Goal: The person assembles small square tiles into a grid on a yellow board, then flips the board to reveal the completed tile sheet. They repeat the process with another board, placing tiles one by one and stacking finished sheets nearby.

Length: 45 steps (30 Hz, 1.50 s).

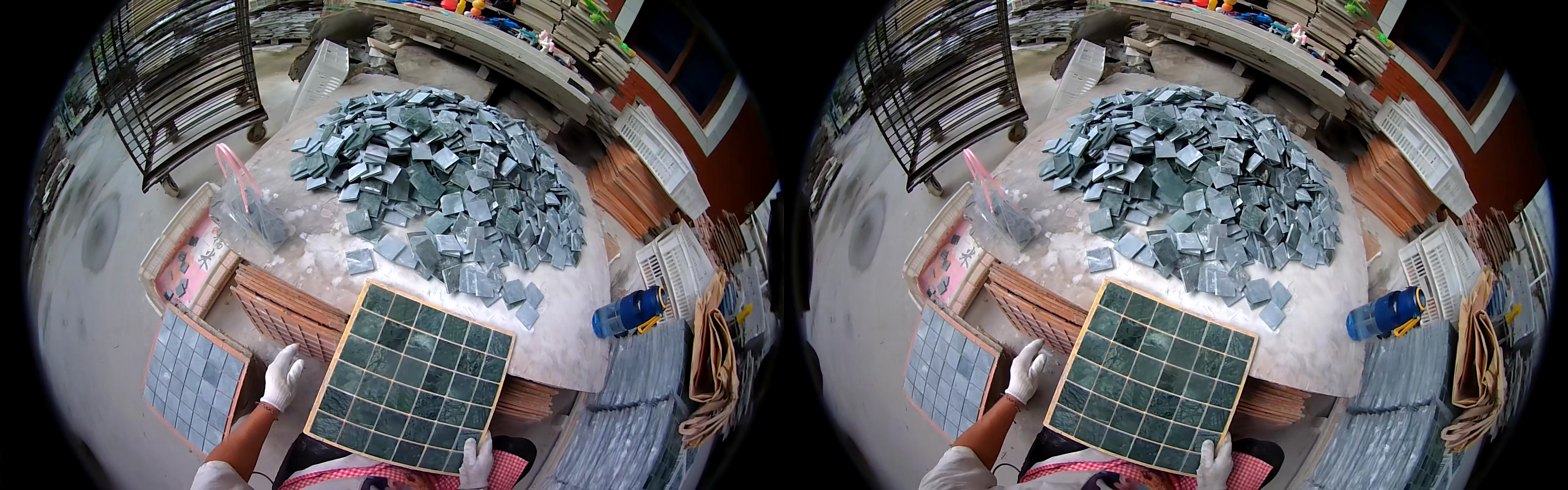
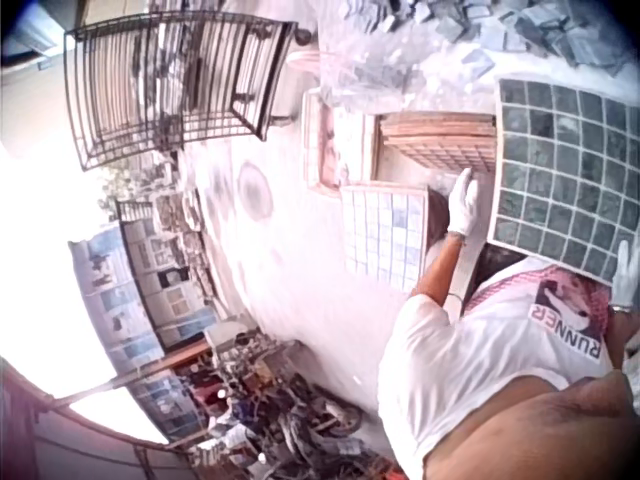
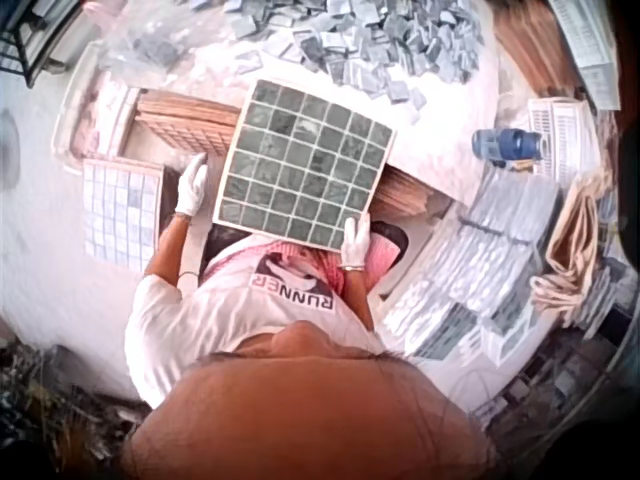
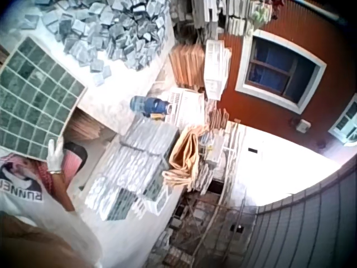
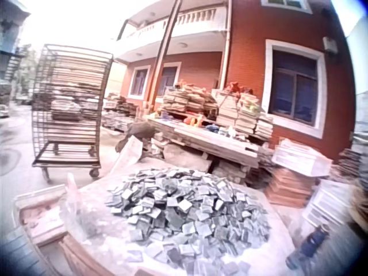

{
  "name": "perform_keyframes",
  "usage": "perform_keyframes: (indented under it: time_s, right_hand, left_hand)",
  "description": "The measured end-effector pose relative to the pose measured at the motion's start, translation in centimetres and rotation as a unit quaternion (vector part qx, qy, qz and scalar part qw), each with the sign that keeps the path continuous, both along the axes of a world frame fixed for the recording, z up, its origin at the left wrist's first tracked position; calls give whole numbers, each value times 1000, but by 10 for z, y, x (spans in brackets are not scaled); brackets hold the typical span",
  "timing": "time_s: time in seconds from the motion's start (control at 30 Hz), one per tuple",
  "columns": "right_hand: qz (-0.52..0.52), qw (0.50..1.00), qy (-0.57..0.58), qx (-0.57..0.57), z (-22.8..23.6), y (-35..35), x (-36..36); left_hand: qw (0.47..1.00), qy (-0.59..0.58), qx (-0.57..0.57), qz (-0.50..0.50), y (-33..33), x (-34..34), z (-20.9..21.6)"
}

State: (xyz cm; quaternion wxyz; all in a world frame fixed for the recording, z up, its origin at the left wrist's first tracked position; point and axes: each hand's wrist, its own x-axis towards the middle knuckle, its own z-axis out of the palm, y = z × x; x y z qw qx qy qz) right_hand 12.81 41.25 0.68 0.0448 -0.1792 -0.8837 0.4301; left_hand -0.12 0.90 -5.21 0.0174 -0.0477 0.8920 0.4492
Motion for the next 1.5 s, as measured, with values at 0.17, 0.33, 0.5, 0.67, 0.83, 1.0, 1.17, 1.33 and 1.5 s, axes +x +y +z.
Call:
perform_keyframes:
  time_s: [0.17, 0.33, 0.5, 0.67, 0.83, 1.0, 1.17, 1.33, 1.5]
  right_hand:
    - [-41, 993, -25, -110, -3, 3, -7]
    - [-32, 989, -16, -140, -13, 4, 2]
    - [-98, 980, -44, -165, 15, -13, -9]
    - [-61, 992, -55, -91, 1, 3, -2]
    - [-75, 991, -39, -102, 1, 1, -9]
    - [-33, 996, -8, -88, -9, 9, 3]
    - [-47, 996, -28, 65, 17, 23, -1]
    - [-58, 994, 50, 73, 23, 52, -11]
    - [71, 990, 119, 35, 70, -3, -57]
  left_hand:
    - [961, 121, -247, 44, 22, -76, -50]
    - [944, 59, -322, 30, 41, -86, -89]
    - [941, 60, -317, 99, 32, -65, -89]
    - [929, 44, -365, 37, 19, -47, -93]
    - [919, 67, -387, 21, 19, -45, -71]
    - [866, 125, -482, -39, -3, -49, -51]
    - [846, -68, -486, -210, -63, -95, -56]
    - [799, -96, -523, -281, -102, -122, -28]
    - [756, -52, -582, -296, -119, -121, 95]
